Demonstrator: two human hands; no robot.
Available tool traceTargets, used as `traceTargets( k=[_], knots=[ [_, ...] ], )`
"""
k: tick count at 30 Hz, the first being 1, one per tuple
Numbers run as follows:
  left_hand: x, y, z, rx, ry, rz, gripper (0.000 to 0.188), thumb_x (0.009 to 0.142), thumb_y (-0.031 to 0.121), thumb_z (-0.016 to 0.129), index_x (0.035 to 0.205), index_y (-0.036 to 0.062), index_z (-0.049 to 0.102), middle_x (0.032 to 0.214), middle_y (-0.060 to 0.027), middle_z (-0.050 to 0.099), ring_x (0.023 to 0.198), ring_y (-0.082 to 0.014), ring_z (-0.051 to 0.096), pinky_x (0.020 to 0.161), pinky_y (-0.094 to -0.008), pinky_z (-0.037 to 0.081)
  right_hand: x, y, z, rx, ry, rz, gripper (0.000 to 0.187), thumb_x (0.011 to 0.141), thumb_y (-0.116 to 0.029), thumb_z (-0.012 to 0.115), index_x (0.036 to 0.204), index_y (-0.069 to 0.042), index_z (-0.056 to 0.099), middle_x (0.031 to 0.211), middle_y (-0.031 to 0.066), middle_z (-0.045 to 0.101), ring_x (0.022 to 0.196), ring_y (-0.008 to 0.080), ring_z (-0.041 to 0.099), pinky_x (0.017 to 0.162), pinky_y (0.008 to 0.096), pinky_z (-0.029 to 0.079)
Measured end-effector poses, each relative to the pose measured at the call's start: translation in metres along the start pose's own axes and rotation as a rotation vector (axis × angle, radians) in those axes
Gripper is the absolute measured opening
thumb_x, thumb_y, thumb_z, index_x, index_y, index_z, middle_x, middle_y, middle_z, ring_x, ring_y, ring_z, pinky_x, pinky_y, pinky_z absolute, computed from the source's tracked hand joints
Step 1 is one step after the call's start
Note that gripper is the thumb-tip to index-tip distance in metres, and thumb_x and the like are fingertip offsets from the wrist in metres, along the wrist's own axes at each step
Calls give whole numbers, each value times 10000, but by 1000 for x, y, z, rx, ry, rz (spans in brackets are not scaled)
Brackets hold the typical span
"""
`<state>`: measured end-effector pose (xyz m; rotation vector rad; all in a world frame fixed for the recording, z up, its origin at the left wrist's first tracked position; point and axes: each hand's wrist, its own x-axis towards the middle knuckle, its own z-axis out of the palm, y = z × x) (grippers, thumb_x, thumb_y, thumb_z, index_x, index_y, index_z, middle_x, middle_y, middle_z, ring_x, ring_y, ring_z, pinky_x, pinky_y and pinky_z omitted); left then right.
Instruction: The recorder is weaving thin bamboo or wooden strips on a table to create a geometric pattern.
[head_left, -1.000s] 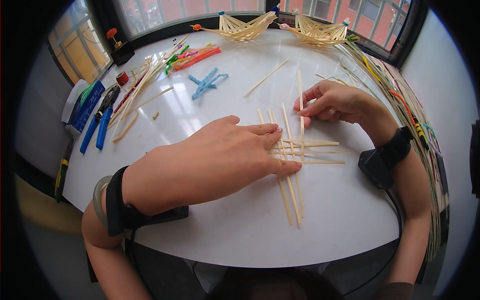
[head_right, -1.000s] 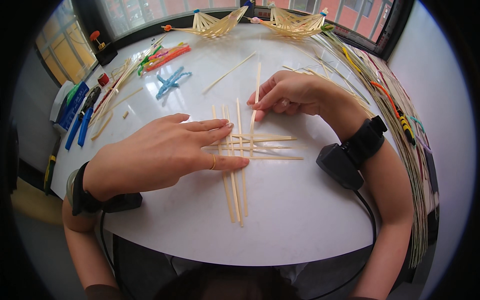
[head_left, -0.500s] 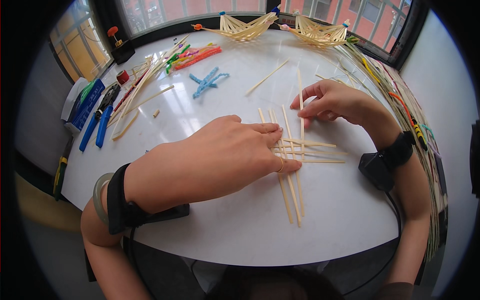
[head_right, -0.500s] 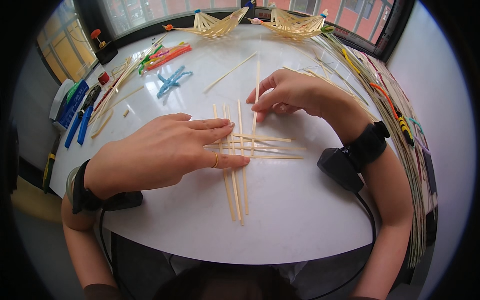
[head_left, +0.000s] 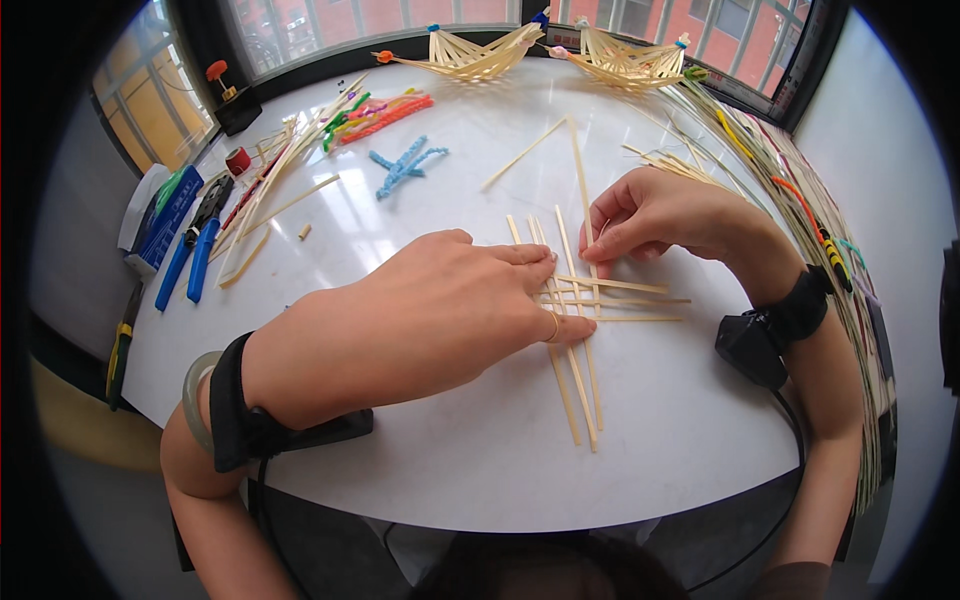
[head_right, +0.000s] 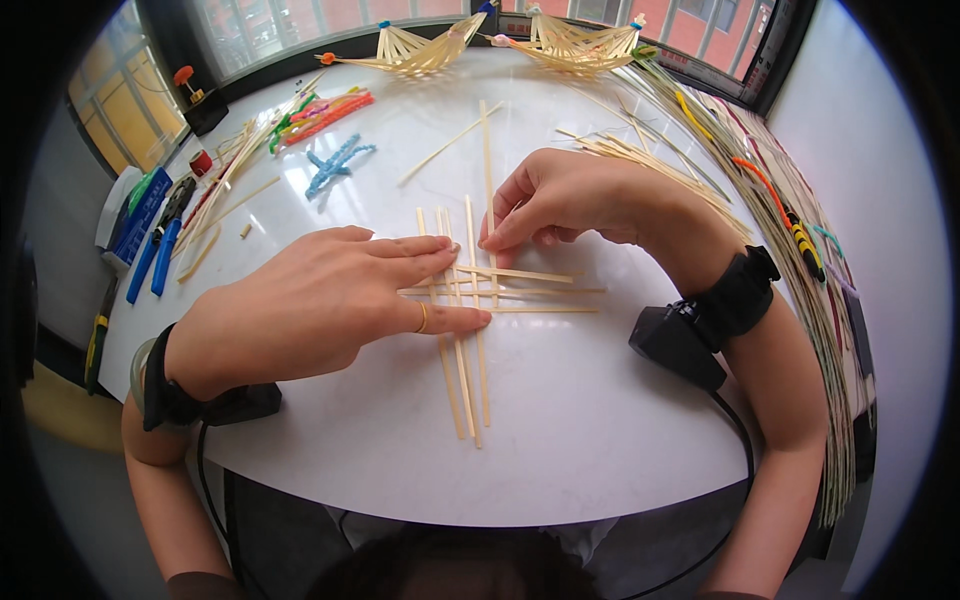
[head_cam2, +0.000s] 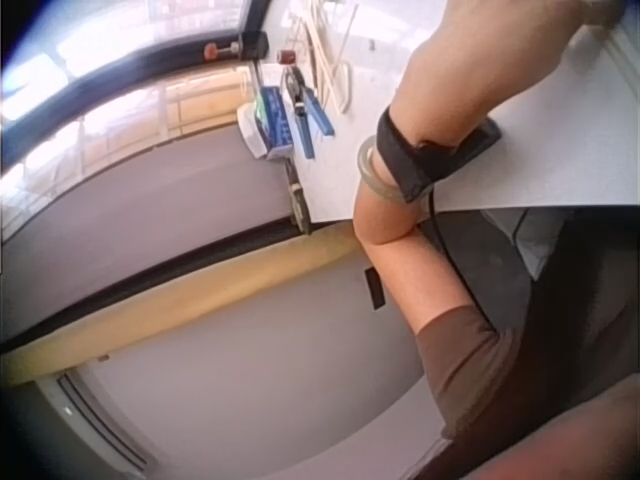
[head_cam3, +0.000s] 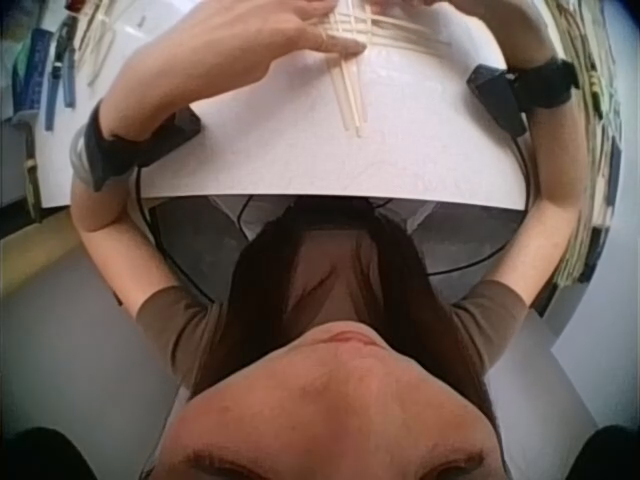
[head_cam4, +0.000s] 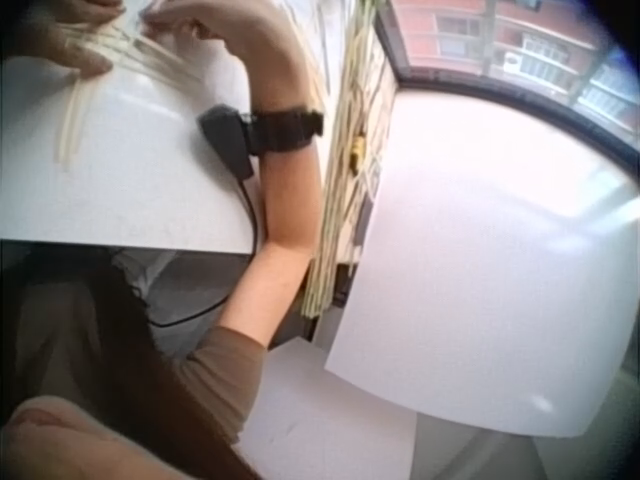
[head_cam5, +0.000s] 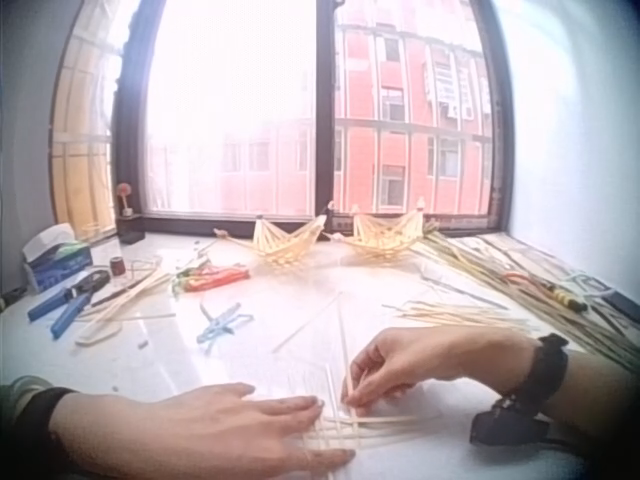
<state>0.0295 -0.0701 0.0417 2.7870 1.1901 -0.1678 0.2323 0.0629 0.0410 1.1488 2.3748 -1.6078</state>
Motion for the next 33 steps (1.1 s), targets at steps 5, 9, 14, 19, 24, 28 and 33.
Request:
traceTargets(
  k=[5, 9, 14, 19, 24, 28, 33],
  knots=[
    [0, -3, 3, 16, 11, 10, 687, 783, -109, 546, 1343, 290, 556, 1366, -191, 532, 1304, -291, 490, 968, -423, 453, 0, -1, 1, 54, 19, 36, 203, 833, -235, 727, 860, -34, 709, 745, 25, 710, 538, 14, 446, 477, 170, 292],
    [0, -2, 1, 3, -8, 8, 694, 791, -119, 528, 1350, 291, 547, 1364, -187, 533, 1308, -299, 484, 973, -418, 453, 1, 6, -2, 46, -11, -3, 212, 849, -239, 721, 870, -29, 700, 759, 21, 712, 537, 12, 423, 480, 170, 283],
    [0, -6, 2, -12, -14, 19, 703, 790, -123, 527, 1357, 292, 539, 1368, -181, 530, 1310, -299, 482, 974, -424, 451, 2, 5, -2, 54, -21, -1, 195, 848, -222, 723, 876, -31, 697, 766, 15, 712, 550, 8, 404, 482, 173, 276],
    [-1, -2, 0, 30, 1, 19, 699, 789, -120, 531, 1353, 293, 544, 1361, -175, 540, 1303, -295, 492, 941, -423, 457, 5, 6, -5, 126, -63, 32, 185, 866, -197, 710, 878, -13, 694, 763, 6, 693, 541, 3, 385, 467, 175, 261],
    [-1, -3, 3, 28, 70, 26, 709, 759, -119, 563, 1327, 306, 575, 1339, -171, 563, 1300, -286, 498, 926, -407, 461, 10, 13, -11, 192, -144, 65, 191, 881, -178, 697, 902, 11, 683, 743, -3, 668, 511, -7, 356, 435, 174, 233],
    [1, -3, 3, 12, 69, 28, 729, 737, -128, 573, 1320, 310, 584, 1342, -172, 561, 1303, -285, 496, 926, -406, 462, 12, 16, -13, 226, -189, 71, 197, 882, -166, 697, 921, 25, 677, 740, -5, 658, 510, -7, 355, 422, 170, 222],
    [-1, -4, 5, 38, 80, 39, 743, 729, -133, 572, 1327, 308, 579, 1368, -170, 542, 1315, -278, 484, 925, -404, 463, 6, 4, -2, 86, -88, 57, 178, 856, -190, 724, 824, -15, 705, 695, -17, 654, 518, 3, 365, 442, 191, 250]
  ],
)
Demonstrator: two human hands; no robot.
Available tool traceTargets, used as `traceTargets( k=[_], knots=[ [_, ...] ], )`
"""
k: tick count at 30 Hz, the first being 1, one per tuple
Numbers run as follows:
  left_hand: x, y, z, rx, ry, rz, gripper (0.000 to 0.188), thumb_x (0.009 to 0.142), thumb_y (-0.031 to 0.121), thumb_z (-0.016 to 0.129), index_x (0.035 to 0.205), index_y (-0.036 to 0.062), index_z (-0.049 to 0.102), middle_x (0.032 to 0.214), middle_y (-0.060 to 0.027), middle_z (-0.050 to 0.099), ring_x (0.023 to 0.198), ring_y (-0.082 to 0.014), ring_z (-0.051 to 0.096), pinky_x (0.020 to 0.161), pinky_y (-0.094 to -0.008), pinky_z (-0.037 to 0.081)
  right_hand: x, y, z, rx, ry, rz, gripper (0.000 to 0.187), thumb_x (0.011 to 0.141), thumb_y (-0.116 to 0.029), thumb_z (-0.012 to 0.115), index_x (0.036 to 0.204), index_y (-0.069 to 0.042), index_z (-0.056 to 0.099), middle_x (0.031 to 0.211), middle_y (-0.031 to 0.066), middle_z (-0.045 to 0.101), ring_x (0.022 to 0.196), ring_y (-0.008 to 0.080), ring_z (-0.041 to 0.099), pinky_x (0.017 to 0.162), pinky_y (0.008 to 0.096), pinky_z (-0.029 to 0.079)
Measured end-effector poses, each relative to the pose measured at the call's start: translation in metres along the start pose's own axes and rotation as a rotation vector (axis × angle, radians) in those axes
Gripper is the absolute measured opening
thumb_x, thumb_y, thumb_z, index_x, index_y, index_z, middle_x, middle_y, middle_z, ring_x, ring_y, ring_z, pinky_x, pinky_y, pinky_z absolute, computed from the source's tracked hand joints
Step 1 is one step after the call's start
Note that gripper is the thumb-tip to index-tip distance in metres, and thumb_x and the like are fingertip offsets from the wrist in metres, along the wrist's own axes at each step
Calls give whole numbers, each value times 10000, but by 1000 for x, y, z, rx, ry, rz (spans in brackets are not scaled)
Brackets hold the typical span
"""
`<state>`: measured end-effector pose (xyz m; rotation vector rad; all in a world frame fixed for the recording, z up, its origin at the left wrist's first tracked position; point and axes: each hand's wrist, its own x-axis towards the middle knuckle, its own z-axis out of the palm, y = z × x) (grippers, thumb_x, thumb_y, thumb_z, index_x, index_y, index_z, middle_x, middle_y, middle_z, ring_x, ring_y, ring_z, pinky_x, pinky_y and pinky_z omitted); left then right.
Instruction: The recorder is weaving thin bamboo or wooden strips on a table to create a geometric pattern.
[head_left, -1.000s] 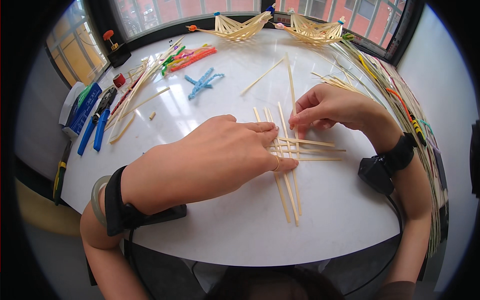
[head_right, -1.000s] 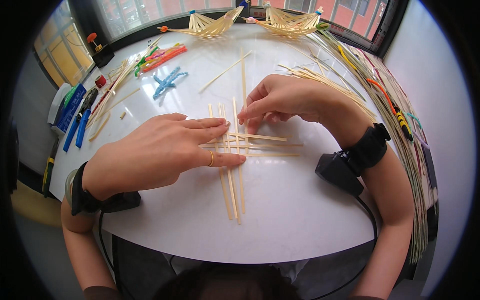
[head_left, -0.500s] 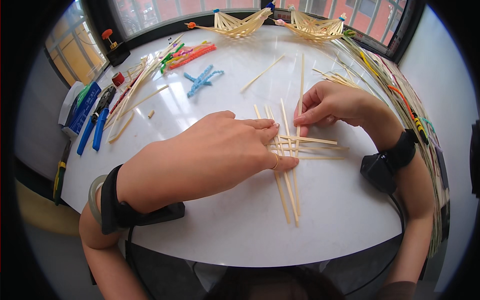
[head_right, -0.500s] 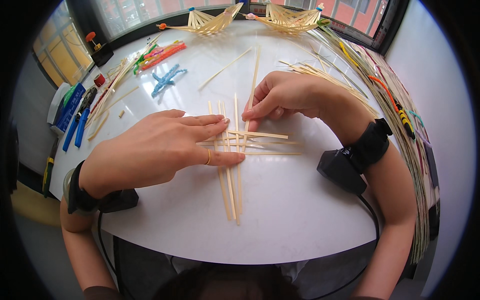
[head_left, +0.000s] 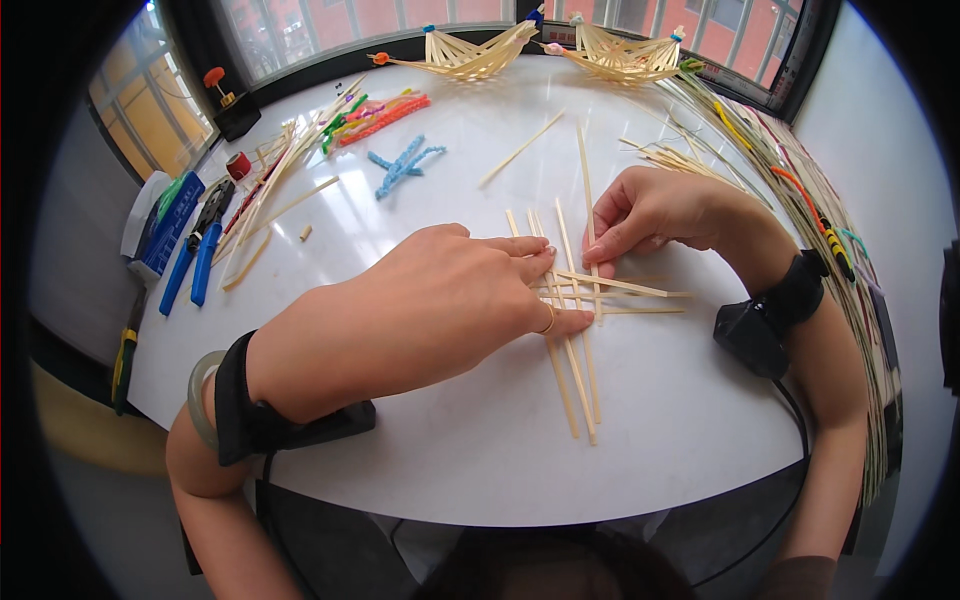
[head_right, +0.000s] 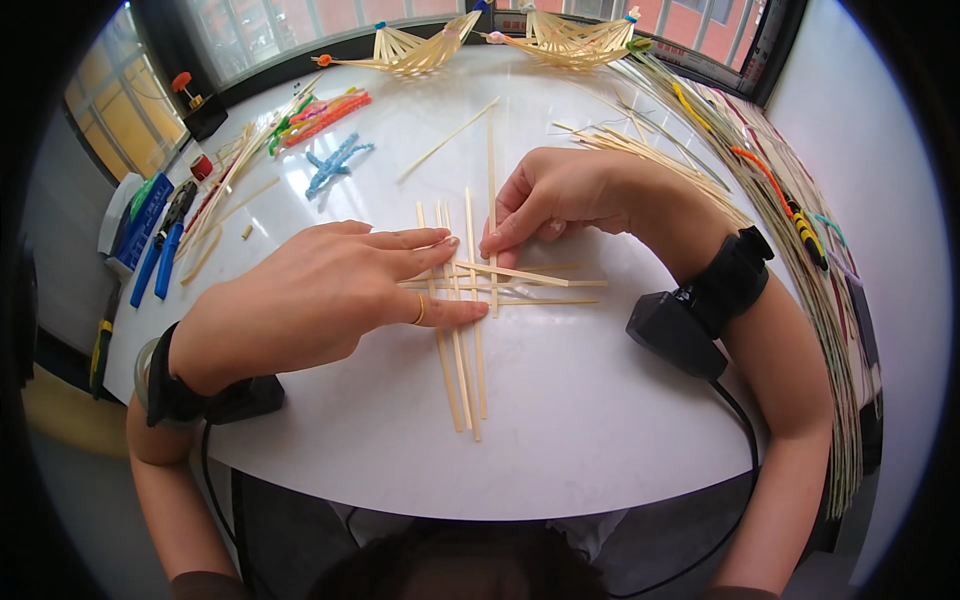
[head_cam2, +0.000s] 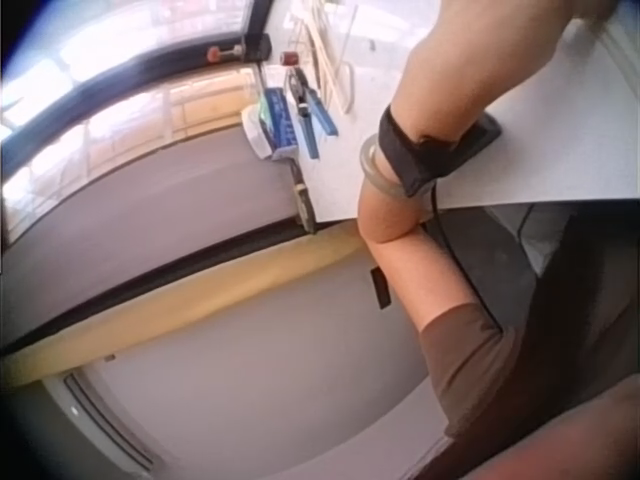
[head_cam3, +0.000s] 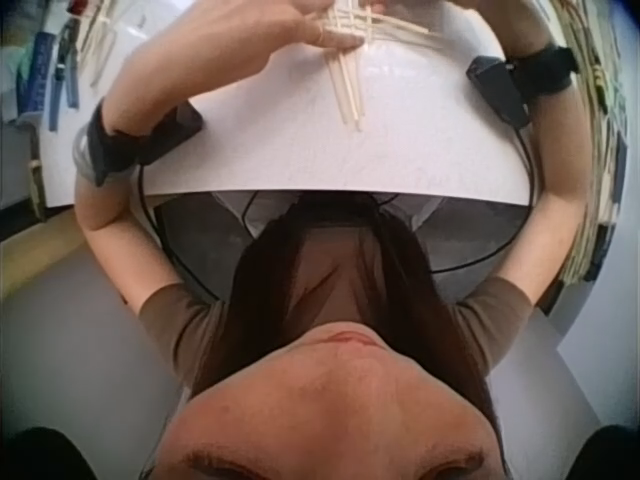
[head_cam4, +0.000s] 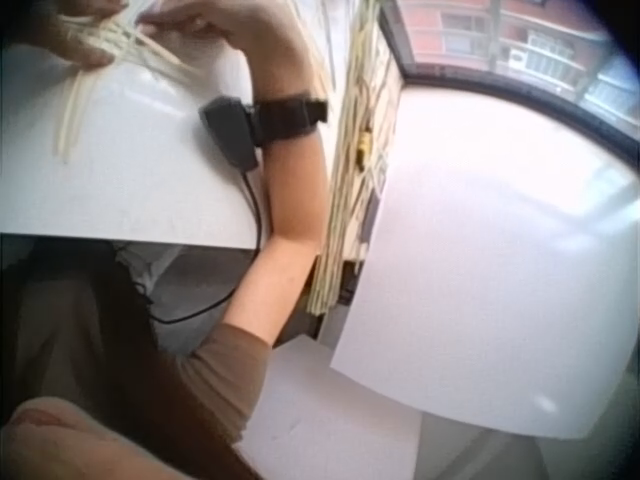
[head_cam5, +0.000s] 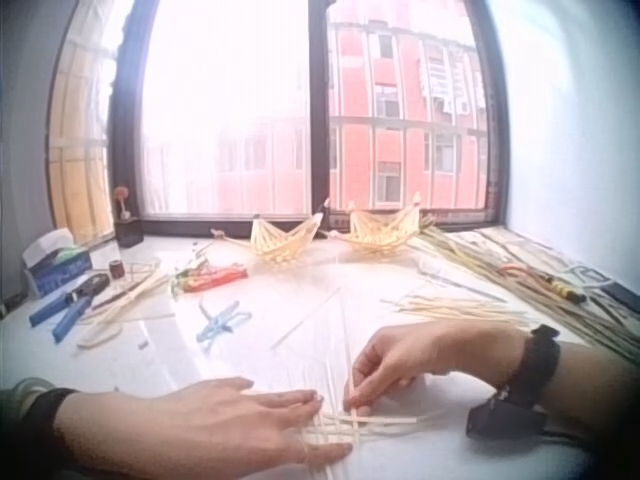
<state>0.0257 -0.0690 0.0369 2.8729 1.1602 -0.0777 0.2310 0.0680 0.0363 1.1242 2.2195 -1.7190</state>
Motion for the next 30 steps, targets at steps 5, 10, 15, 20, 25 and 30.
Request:
traceTargets(
  k=[5, 10, 15, 20, 25, 30],
  knots=[
    [-1, -1, 3, 9, 11, -5, 704, 767, -118, 548, 1328, 306, 578, 1379, -174, 532, 1318, -278, 481, 924, -410, 465, -8, -9, 7, -284, 133, 20, 173, 792, -233, 779, 760, -68, 736, 674, -13, 670, 532, 45, 434, 484, 207, 311],
    [1, 1, 0, -28, -36, -30, 657, 805, -99, 521, 1325, 299, 582, 1384, -177, 526, 1313, -285, 484, 921, -419, 467, -33, -32, 6, -724, 439, -41, 232, 799, -211, 782, 912, -16, 729, 784, 61, 704, 701, 113, 625, 613, 254, 475],
    [0, 0, 0, -39, -38, -38, 631, 817, -85, 507, 1313, 296, 594, 1342, -180, 556, 1240, -290, 547, 894, -393, 480, -34, -14, 2, -869, 308, -464, 537, 838, -307, 737, 1233, 24, 585, 1164, 210, 642, 1056, 296, 638, 865, 387, 515],
    [-1, -1, 2, -17, 12, -10, 621, 817, -77, 512, 1308, 292, 599, 1320, -193, 566, 1191, -302, 580, 859, -384, 501, -28, 8, 10, -1170, 265, -527, 680, 936, -315, 608, 1431, 61, 333, 1348, 267, 504, 1205, 370, 535, 1001, 402, 436],
    [-1, -2, 4, -11, 56, 23, 621, 817, -75, 516, 1311, 291, 596, 1315, -204, 566, 1192, -310, 579, 829, -380, 517, -41, -12, 16, -1117, 70, -267, 644, 957, -269, 569, 1433, 79, 312, 1350, 271, 495, 1189, 371, 541, 963, 397, 459],
    [-2, -1, 3, -1, 29, 8, 633, 799, -79, 534, 1314, 285, 591, 1317, -202, 562, 1209, -306, 568, 815, -370, 523, -54, -3, 19, -1221, 301, -474, 607, 949, -212, 584, 1442, 35, 330, 1182, 235, 610, 1068, 365, 588, 891, 418, 474]
  ],
)
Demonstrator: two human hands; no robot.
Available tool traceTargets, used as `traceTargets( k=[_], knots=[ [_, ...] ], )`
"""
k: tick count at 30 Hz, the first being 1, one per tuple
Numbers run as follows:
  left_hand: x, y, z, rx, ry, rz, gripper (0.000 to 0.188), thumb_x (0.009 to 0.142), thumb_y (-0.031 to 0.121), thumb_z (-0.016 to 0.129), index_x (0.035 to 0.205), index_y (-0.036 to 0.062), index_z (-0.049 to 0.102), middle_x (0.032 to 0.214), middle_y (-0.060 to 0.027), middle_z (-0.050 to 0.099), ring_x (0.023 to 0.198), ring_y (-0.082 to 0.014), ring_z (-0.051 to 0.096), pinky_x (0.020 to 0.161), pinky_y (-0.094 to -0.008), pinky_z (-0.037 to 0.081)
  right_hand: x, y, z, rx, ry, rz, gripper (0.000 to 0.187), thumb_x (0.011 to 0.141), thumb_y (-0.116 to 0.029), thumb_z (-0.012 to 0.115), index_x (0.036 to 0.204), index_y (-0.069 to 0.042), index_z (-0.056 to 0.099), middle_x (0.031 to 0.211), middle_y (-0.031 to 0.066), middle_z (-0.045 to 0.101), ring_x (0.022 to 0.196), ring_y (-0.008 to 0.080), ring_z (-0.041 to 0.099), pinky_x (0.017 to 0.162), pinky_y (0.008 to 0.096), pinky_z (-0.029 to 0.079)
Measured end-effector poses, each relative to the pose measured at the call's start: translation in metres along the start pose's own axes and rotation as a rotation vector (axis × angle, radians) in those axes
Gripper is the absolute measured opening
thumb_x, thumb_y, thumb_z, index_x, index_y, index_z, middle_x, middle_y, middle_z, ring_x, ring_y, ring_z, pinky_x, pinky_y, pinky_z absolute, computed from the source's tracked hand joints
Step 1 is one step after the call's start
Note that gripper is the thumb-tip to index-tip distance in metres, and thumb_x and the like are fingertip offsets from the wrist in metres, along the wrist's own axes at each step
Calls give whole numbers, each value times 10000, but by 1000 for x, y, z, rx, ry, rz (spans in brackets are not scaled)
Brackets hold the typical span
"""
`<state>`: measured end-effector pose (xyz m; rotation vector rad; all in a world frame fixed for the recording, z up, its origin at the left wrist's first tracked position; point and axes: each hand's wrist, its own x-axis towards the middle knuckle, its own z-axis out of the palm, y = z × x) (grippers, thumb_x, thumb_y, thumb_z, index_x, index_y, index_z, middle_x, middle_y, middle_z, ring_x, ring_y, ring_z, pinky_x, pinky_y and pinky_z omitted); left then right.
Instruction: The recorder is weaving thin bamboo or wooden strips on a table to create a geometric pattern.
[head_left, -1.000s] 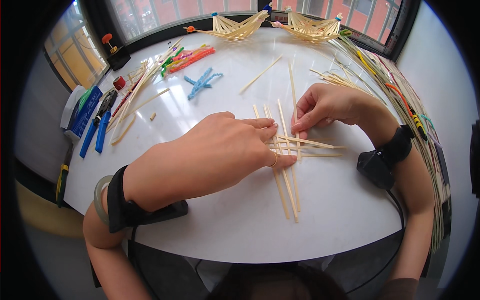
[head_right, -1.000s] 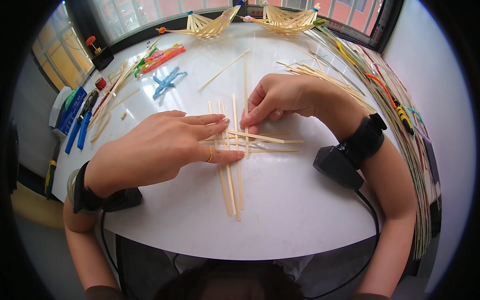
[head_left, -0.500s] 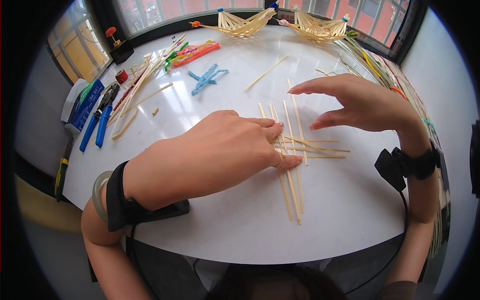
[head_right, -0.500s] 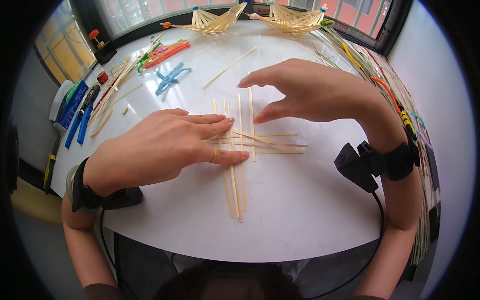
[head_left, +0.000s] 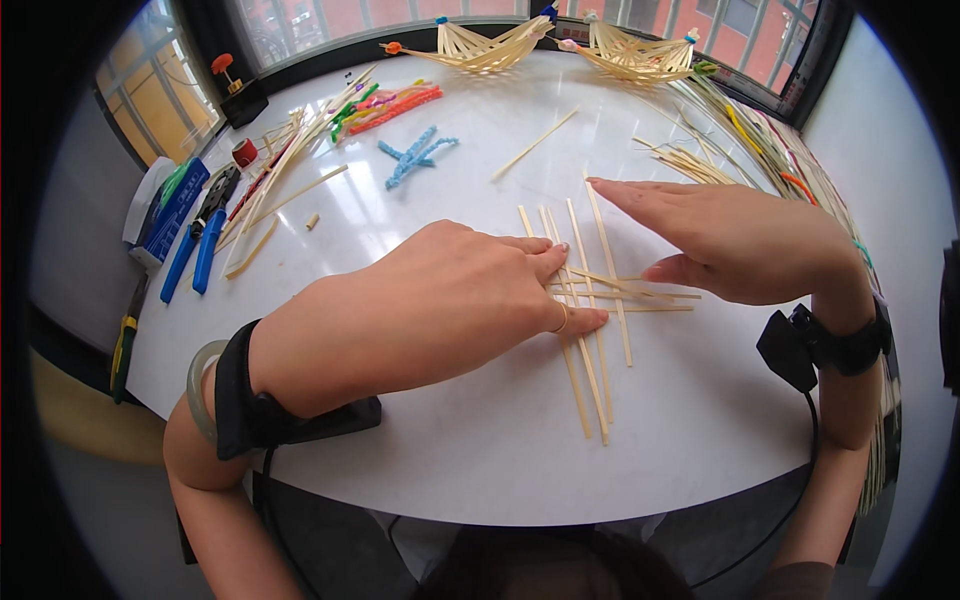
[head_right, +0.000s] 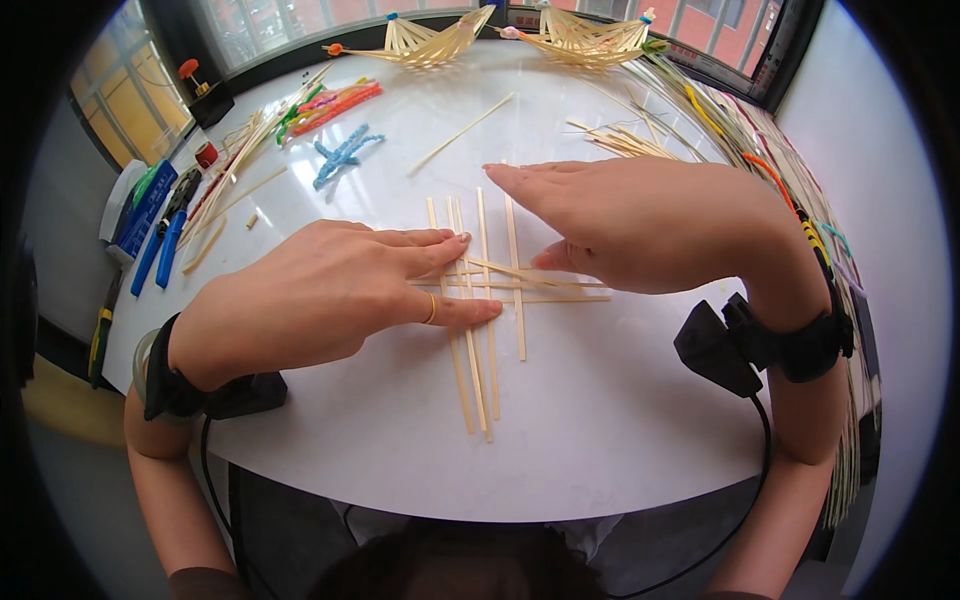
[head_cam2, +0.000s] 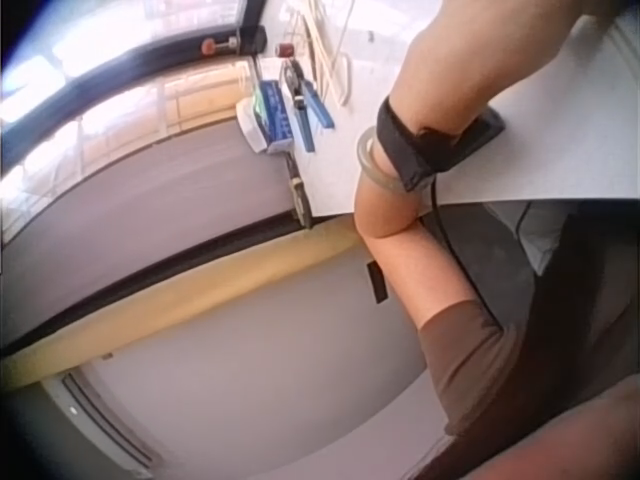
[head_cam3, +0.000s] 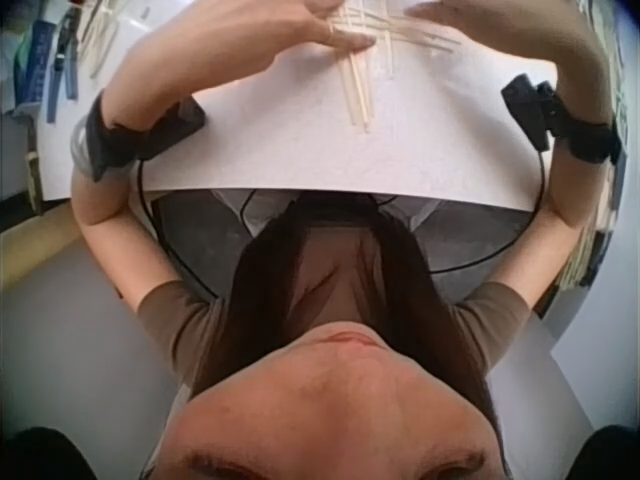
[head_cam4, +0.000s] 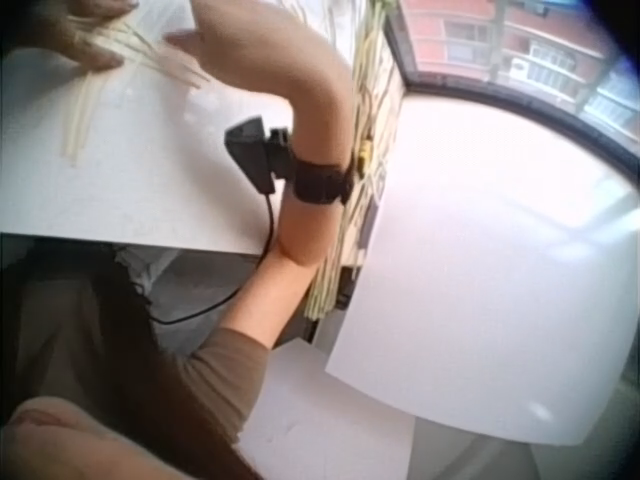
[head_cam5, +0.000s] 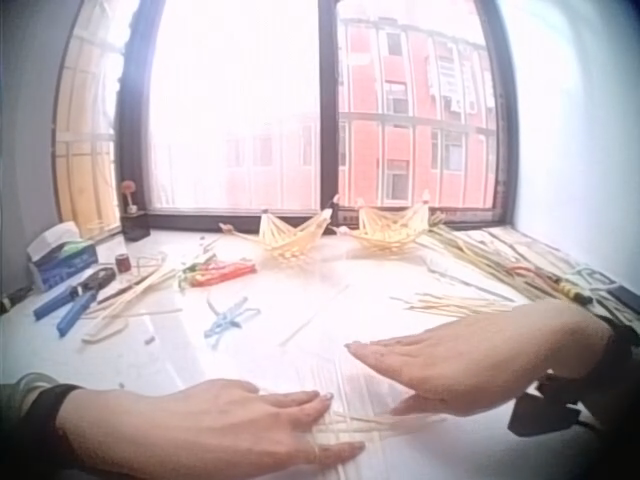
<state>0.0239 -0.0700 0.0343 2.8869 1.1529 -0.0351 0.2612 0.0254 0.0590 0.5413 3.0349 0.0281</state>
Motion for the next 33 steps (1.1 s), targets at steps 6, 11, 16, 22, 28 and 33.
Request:
traceTargets(
  k=[6, 11, 16, 22, 28, 33],
  knots=[
    [1, -3, -1, 3, -16, 15, 684, 754, -112, 546, 1308, 286, 593, 1337, -204, 548, 1236, -308, 547, 806, -370, 521, -3, -7, -7, 217, 64, 181, 345, 888, -241, 676, 1144, -17, 615, 1018, 175, 668, 932, 309, 629, 804, 388, 495],
    [2, -1, -4, -1, -58, -14, 719, 734, -130, 537, 1314, 292, 591, 1347, -213, 539, 1232, -310, 549, 813, -372, 520, 2, -12, 5, 335, -1, 322, 270, 809, -219, 768, 929, -17, 636, 869, 87, 668, 819, 210, 632, 745, 325, 506],
    [2, -3, -2, -15, -37, 4, 740, 728, -138, 529, 1320, 302, 588, 1343, -218, 543, 1226, -314, 553, 830, -365, 518, 5, -11, 6, 366, -11, 314, 236, 805, -192, 770, 889, -6, 651, 833, 78, 672, 774, 184, 638, 701, 300, 510],
    [2, -1, -5, -38, -100, -30, 760, 730, -145, 532, 1334, 315, 574, 1401, -206, 495, 1279, -313, 507, 939, -421, 475, 4, -6, 6, 472, 9, 319, 168, 809, -155, 762, 869, -13, 695, 793, 71, 691, 726, 151, 642, 676, 284, 508],
    [4, 1, -9, -44, -142, -60, 781, 730, -151, 540, 1348, 326, 558, 1421, -189, 480, 1297, -305, 491, 1014, -450, 430, 7, -9, 3, 454, -22, 358, 138, 819, -132, 738, 879, -12, 704, 780, 77, 694, 728, 138, 646, 667, 279, 506],
    [3, 2, -10, -56, -167, -70, 768, 740, -136, 555, 1353, 328, 551, 1431, -181, 469, 1312, -307, 472, 1029, -472, 426, 7, -10, 5, 455, 16, 391, 150, 794, -118, 686, 867, 12, 704, 763, 141, 685, 706, 222, 663, 670, 306, 510]
  ],
)
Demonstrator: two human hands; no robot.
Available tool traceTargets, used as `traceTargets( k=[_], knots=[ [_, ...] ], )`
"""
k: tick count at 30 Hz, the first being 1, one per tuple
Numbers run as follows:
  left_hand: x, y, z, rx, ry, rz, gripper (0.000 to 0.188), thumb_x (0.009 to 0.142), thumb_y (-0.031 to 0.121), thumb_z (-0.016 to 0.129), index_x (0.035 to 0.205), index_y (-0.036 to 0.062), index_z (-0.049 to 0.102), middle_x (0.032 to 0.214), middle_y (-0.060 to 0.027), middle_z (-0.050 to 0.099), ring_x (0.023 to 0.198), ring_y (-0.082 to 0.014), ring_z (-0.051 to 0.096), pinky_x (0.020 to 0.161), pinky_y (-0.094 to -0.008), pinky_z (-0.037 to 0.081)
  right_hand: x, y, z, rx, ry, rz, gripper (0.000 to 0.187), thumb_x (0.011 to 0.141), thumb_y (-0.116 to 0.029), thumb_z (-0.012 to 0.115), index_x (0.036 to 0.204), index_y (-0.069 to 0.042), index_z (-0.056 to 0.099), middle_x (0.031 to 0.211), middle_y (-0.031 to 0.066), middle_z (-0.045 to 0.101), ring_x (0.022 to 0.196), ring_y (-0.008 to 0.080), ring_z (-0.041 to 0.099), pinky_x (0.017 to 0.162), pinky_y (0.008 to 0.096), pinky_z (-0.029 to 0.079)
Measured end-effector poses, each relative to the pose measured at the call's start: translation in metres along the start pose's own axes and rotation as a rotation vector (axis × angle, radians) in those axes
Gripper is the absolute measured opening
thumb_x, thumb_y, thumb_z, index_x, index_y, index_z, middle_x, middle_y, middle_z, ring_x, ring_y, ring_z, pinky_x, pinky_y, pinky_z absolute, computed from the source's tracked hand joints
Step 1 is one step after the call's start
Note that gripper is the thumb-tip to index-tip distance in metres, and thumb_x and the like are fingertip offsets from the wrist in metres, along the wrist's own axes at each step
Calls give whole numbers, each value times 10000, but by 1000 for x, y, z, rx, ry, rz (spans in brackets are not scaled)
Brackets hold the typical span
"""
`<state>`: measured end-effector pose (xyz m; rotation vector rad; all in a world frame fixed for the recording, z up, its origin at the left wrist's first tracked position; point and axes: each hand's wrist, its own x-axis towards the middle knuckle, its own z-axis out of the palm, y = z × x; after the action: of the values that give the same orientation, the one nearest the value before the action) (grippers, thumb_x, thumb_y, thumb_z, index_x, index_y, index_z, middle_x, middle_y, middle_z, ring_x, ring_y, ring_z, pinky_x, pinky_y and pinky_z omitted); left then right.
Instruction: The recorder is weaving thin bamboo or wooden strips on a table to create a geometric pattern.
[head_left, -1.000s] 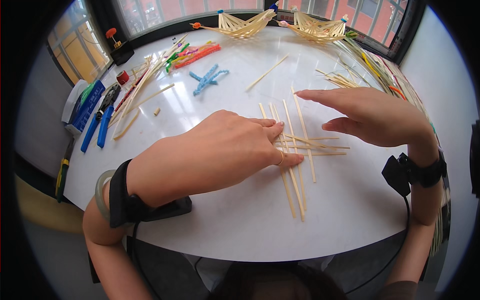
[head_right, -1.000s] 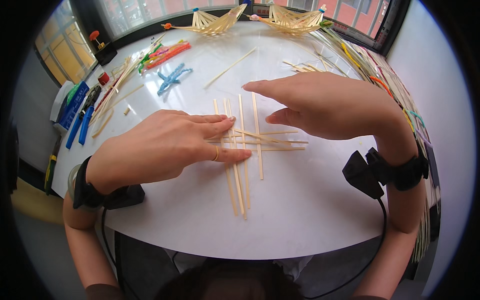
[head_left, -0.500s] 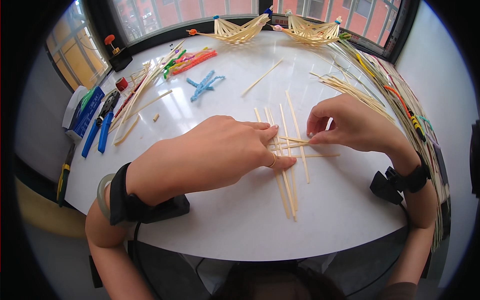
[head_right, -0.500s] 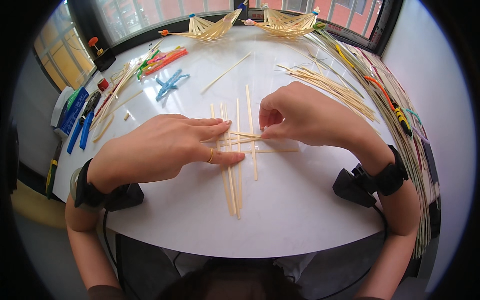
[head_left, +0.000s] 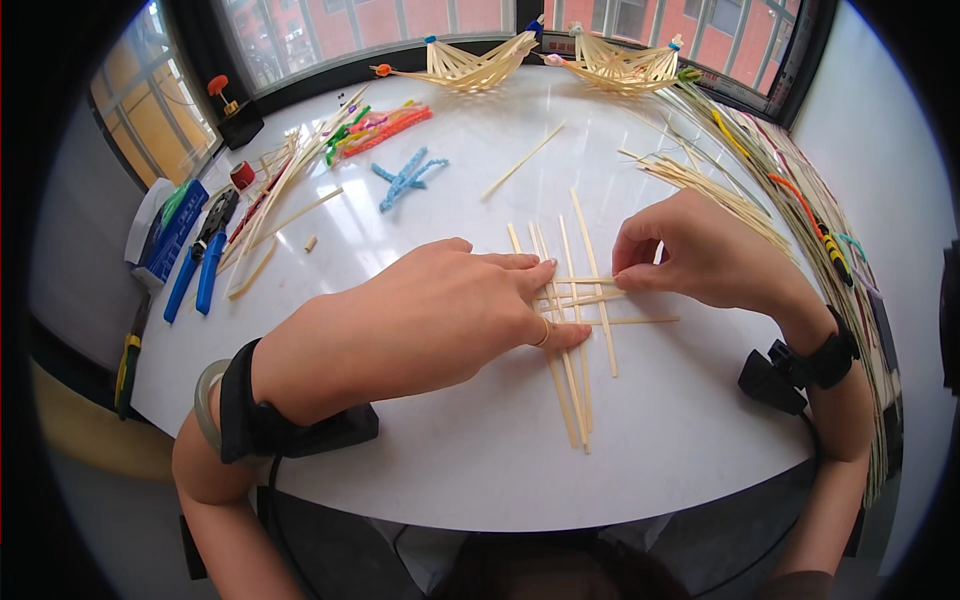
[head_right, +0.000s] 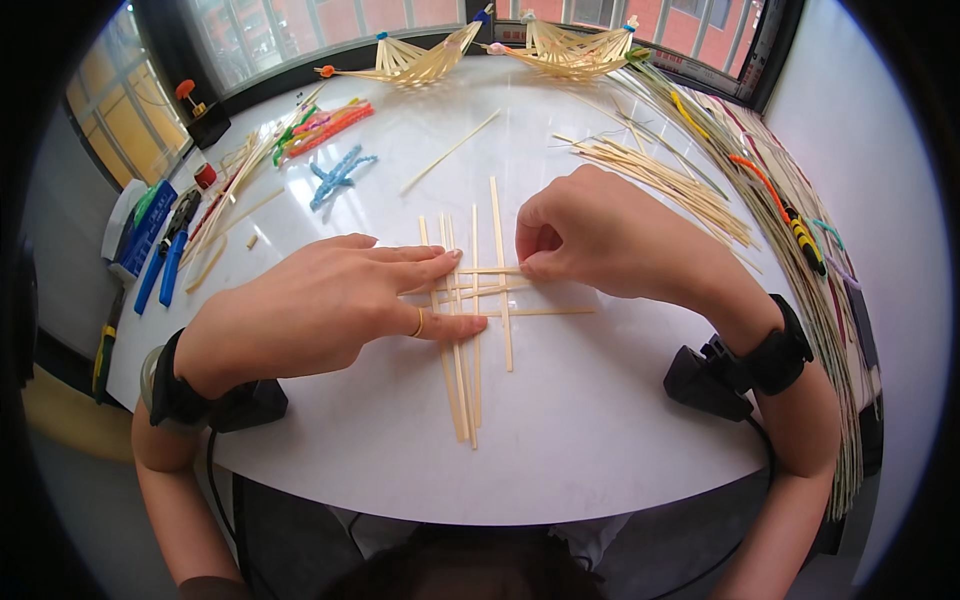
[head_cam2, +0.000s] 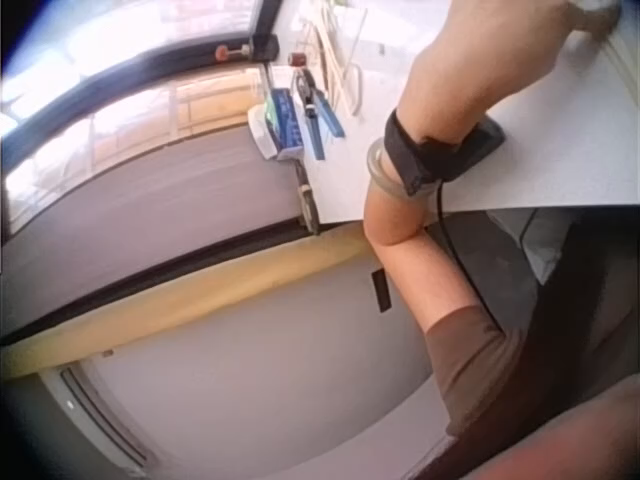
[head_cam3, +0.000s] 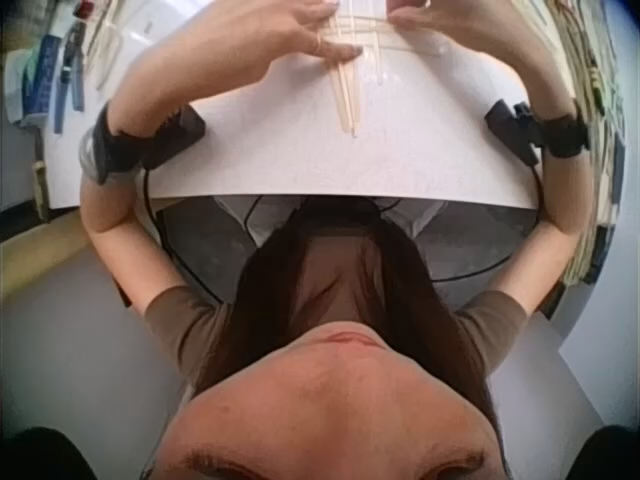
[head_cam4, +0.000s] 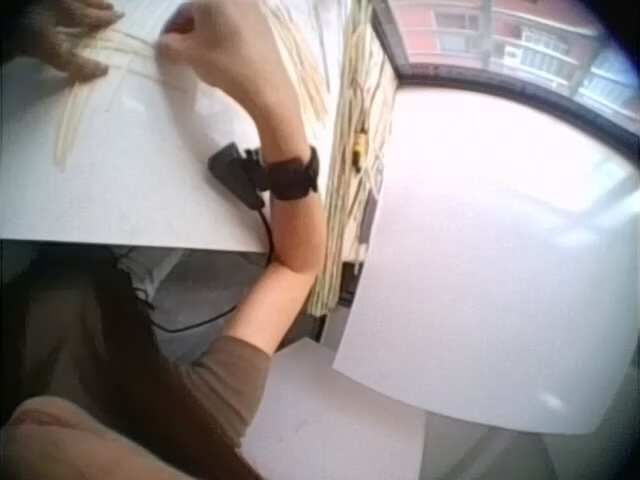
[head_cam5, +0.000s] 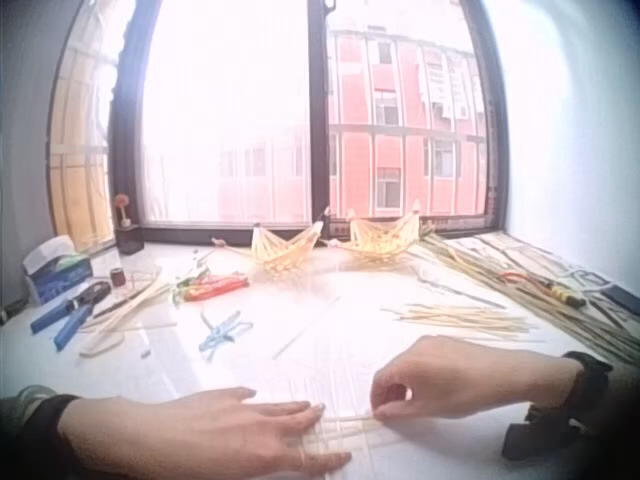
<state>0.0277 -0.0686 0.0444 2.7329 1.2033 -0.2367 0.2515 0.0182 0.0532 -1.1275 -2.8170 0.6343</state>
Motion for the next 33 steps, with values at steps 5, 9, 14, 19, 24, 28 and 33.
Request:
traceTargets(
  k=[5, 9, 14, 19, 24, 28, 33],
  knots=[
    [0, -2, 3, 15, 26, 22, 758, 752, -134, 550, 1353, 327, 549, 1435, -180, 464, 1315, -309, 469, 1031, -470, 424, 1, 12, 6, -131, 122, -163, 146, 794, -122, 685, 888, -10, 690, 799, 122, 685, 742, 237, 664, 682, 324, 515],
    [-1, -3, 4, 11, 37, 21, 747, 759, -135, 541, 1352, 320, 550, 1427, -188, 470, 1310, -312, 472, 1013, -460, 433, -1, 12, 3, 20, 138, -296, 92, 797, -71, 728, 870, -37, 684, 817, 75, 665, 734, 184, 633, 660, 305, 499],
    [0, -2, 0, 0, 18, 19, 745, 757, -139, 540, 1351, 310, 553, 1410, -199, 486, 1299, -317, 484, 962, -408, 451, -9, -3, 2, -37, 13, -242, 86, 803, -75, 704, 867, -24, 680, 787, 99, 671, 728, 228, 642, 660, 319, 502],
    [0, -5, 7, 25, 50, 46, 747, 743, -140, 550, 1343, 303, 564, 1401, -207, 494, 1279, -320, 505, 929, -368, 461, -9, 0, 2, 29, -44, -217, 128, 805, -130, 705, 824, -6, 678, 714, 119, 671, 685, 262, 652, 643, 337, 502],
    [-1, -4, 7, 9, 102, 74, 764, 714, -139, 558, 1338, 301, 570, 1386, -219, 503, 1255, -324, 528, 901, -378, 490, -4, 24, 16, -81, 230, -370, 573, 834, -350, 733, 1251, 9, 573, 1194, 219, 615, 1133, 325, 577, 951, 380, 466],
    [-2, -5, 7, 9, 103, 79, 772, 712, -144, 551, 1338, 309, 569, 1380, -221, 507, 1251, -329, 528, 885, -383, 503, -9, 23, 21, -354, -11, -341, 988, 844, -602, 607, 1445, 97, 253, 1416, 329, 391, 1377, 399, 336, 1155, 428, 256],
    [-3, -7, 8, 28, 119, 86, 777, 720, -140, 542, 1339, 329, 565, 1366, -217, 518, 1241, -333, 536, 874, -380, 508, -18, 4, 19, -375, -134, -272, 1041, 807, -572, 666, 1471, 80, 200, 1482, 291, 317, 1419, 387, 256, 1175, 430, 209]
  ],
)
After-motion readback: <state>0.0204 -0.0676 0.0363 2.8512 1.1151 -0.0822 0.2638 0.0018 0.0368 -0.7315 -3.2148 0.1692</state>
